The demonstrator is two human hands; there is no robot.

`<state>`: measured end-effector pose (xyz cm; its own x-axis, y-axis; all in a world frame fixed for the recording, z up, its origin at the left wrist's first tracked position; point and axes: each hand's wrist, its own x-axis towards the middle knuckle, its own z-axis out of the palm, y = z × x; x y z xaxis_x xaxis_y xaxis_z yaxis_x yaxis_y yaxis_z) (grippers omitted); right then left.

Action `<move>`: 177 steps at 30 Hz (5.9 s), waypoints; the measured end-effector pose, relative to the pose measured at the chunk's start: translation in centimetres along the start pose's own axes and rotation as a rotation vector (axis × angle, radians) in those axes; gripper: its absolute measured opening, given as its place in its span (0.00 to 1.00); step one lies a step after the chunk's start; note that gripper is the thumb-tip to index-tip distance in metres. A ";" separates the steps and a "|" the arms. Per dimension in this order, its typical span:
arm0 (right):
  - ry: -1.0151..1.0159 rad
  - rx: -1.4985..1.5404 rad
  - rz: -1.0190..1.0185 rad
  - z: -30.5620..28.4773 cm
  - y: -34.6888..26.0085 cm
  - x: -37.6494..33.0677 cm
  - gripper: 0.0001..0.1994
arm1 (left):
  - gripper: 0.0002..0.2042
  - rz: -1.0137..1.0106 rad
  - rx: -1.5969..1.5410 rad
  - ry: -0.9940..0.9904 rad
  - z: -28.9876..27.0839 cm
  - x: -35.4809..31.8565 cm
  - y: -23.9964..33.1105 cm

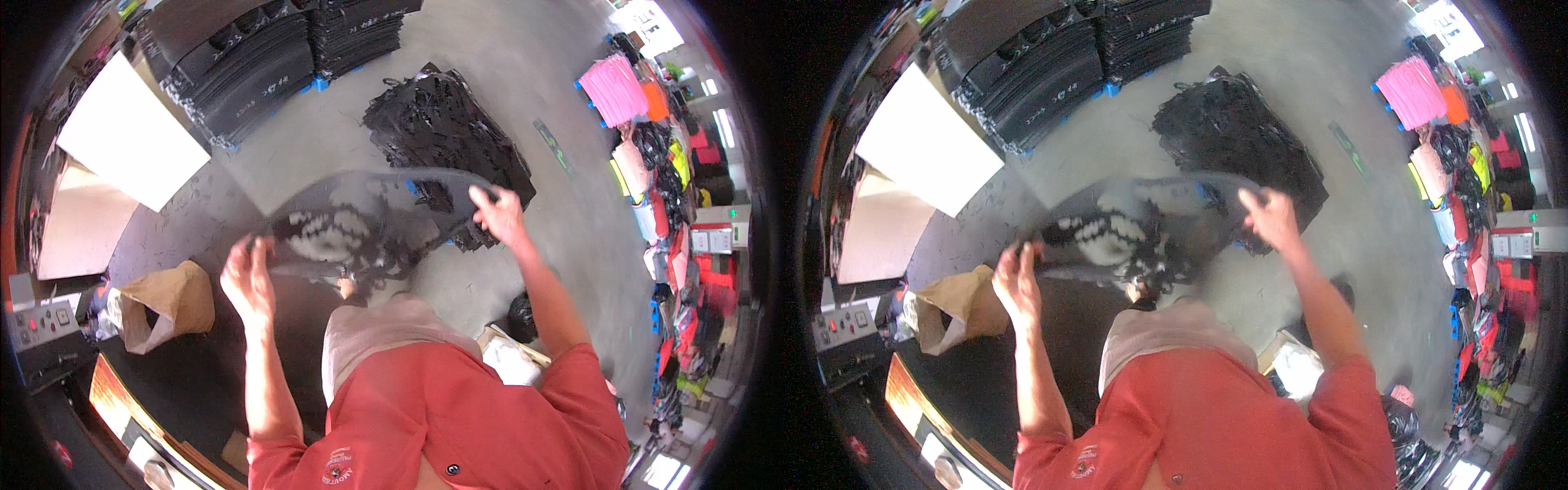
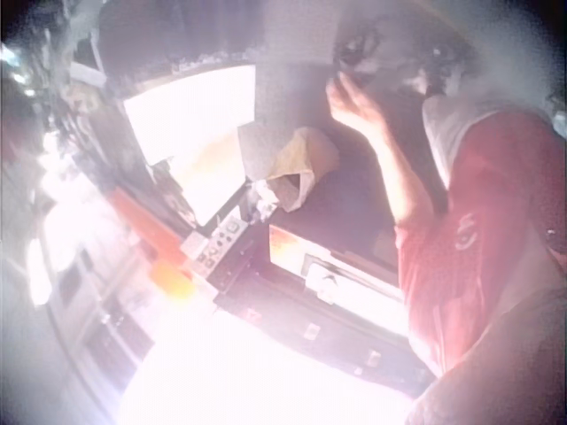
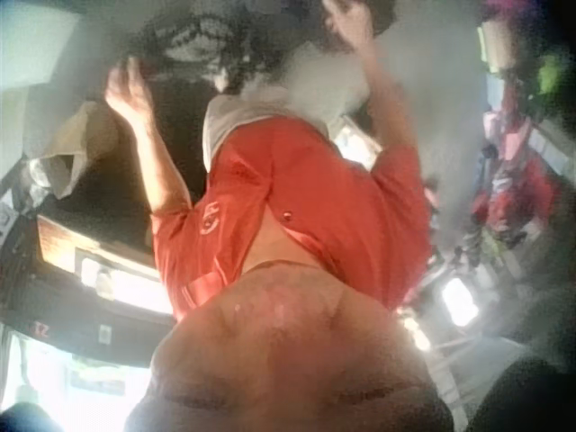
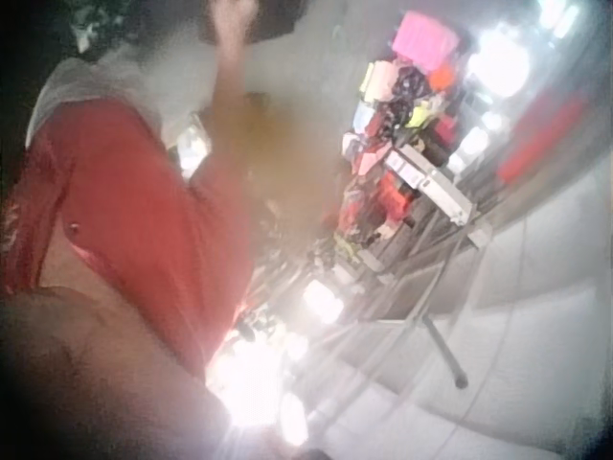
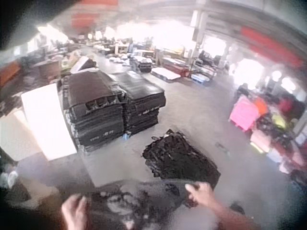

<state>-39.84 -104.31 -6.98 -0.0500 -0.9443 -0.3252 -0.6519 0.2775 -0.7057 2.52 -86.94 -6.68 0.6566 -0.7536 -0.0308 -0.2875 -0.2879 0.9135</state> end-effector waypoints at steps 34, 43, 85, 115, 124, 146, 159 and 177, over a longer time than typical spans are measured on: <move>-0.136 0.568 0.964 -18.4 53.3 9.8 0.11 | 0.12 0.506 0.220 -1.115 44.6 -4.2 9.5; -0.585 -0.567 -0.140 -2.5 26.1 21.3 0.14 | 0.24 -0.300 0.084 -0.732 34.8 -3.5 9.8; -2.094 0.135 -1.764 39.4 -17.6 -43.4 0.41 | 0.38 0.075 -1.547 1.458 -15.8 -25.3 -13.9; -2.526 0.107 -1.748 38.1 -1.7 -90.8 0.18 | 0.47 -0.839 -0.007 2.581 -34.1 -101.8 -13.2; -2.468 0.228 -2.079 35.0 10.2 -110.2 0.24 | 0.53 -1.211 0.088 2.325 -37.5 -106.2 -17.3; -2.786 0.252 -1.875 36.3 16.6 -116.8 0.22 | 0.50 -0.919 -0.315 2.622 -42.8 -104.0 -17.3; -2.749 0.012 -1.579 36.8 17.1 -116.8 0.15 | 0.30 -0.512 -0.602 2.515 -43.4 -105.9 -16.6; -2.656 0.113 -1.344 37.6 16.0 -116.7 0.13 | 0.29 -0.183 -0.809 2.424 -44.1 -105.0 -17.3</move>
<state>-15.98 17.04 -4.02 0.2243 0.9097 0.3495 0.2227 0.3013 -0.9272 -30.64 23.23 -1.37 0.0727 0.9435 -0.3233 -0.3592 0.3272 0.8740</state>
